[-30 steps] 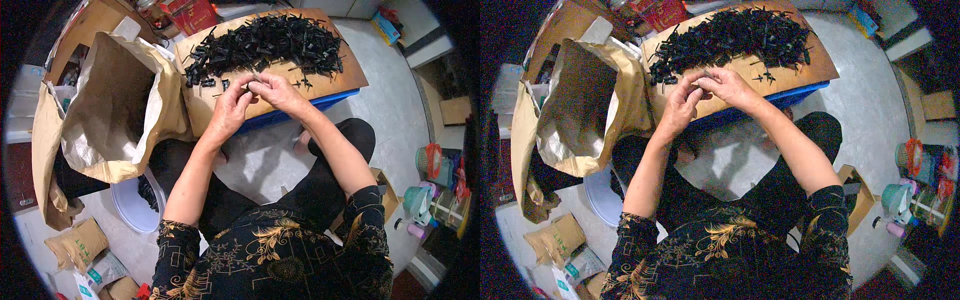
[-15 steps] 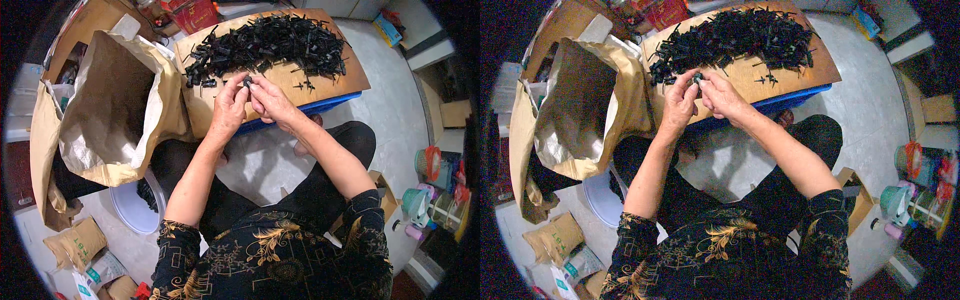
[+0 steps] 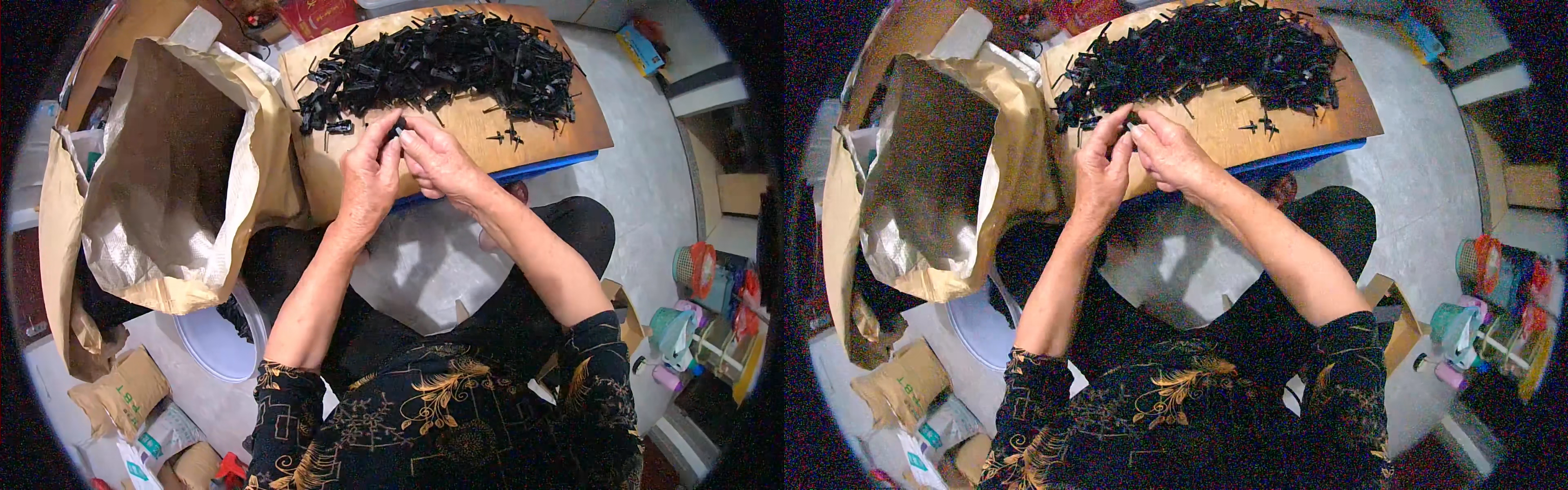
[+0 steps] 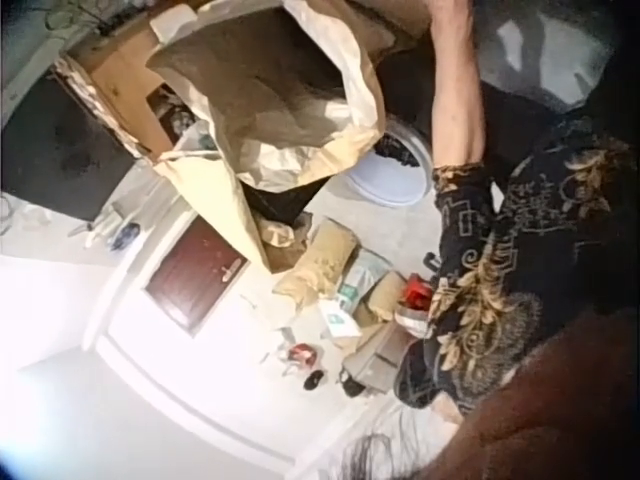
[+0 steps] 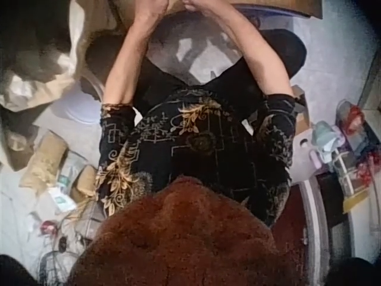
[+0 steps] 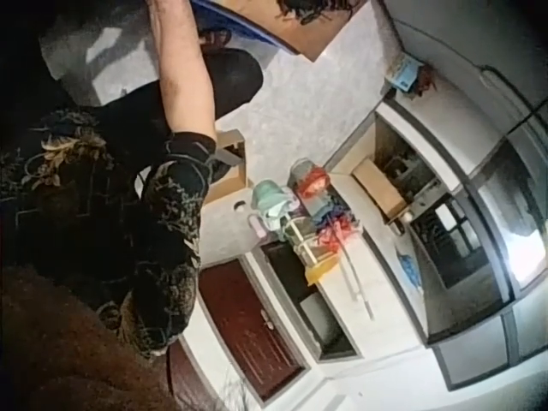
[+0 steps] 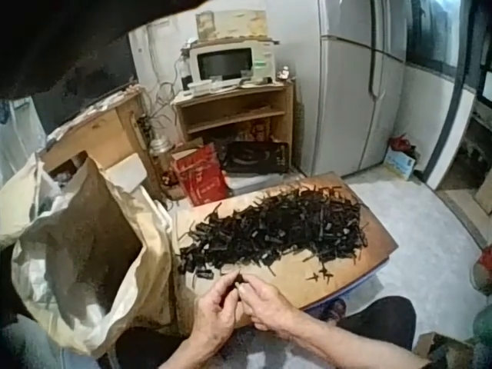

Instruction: Inspecting and sorting small black plastic components from a pile.

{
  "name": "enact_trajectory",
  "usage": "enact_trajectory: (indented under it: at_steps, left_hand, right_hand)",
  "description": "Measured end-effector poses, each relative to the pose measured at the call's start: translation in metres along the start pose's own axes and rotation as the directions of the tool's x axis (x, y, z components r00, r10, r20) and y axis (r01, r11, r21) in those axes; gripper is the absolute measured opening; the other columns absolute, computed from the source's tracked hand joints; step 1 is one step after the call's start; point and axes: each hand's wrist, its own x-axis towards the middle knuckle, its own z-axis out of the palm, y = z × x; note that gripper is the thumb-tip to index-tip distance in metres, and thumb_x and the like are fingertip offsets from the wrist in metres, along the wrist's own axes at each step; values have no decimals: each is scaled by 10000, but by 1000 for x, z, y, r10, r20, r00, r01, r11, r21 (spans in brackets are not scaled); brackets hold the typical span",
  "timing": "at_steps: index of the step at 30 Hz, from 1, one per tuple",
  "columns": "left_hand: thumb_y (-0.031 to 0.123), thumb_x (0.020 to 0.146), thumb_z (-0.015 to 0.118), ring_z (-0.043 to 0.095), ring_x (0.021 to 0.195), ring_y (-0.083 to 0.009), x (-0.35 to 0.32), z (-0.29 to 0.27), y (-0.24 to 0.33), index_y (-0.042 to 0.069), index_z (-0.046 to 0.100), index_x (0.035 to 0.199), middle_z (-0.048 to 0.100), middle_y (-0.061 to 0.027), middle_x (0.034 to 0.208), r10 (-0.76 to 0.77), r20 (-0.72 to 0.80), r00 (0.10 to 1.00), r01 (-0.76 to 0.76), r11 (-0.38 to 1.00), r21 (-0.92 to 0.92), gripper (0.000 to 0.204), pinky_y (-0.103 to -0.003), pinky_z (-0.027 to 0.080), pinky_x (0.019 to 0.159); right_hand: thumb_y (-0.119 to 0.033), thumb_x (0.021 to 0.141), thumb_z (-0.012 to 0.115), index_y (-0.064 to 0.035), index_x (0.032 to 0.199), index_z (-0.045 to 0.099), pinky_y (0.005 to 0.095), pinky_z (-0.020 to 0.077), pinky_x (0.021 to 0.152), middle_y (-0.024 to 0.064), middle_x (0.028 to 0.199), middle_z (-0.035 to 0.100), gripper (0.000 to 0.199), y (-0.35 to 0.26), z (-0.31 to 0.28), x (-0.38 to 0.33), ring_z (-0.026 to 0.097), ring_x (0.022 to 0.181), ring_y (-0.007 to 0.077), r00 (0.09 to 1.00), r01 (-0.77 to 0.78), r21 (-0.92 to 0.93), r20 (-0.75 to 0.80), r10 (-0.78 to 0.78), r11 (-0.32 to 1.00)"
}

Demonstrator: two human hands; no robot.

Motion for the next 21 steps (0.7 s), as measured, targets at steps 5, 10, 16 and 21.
enact_trajectory:
  at_steps: [5,10,16,21]
  left_hand:
    - [-5,847,487,594,785,-134,3,-9,-7,24,534,1133,630,-93,902,-38,7,999,37,995,96,291,-263,482,700]
    - [3,870,446,561,644,-97,17,-26,-9,33,429,1217,580,-43,827,-289,-11,957,266,897,-354,349,-212,444,515]
    - [82,876,489,583,614,-141,28,-52,-20,57,448,1121,557,-72,772,-556,72,828,392,483,-783,249,-181,394,408]
    - [218,871,562,509,618,-145,23,-61,-35,118,448,950,496,-36,724,-642,104,760,378,305,-874,170,-184,373,411]
  right_hand:
    - [-282,936,421,-161,1196,419,164,204,348,-98,557,310,288,-1,4,17,236,411,9,992,-124,5,11,123,992]
    - [-331,910,482,-122,1145,496,161,197,364,-94,577,359,314,-19,-5,48,271,437,3,967,-48,-207,235,97,977]
    - [-257,775,609,-49,1048,539,406,461,673,188,800,602,350,28,-21,65,596,782,343,948,210,-932,122,-293,294]
    - [-226,780,579,-58,919,533,448,462,638,180,771,604,222,52,-19,71,584,745,370,945,160,-986,136,-298,56]
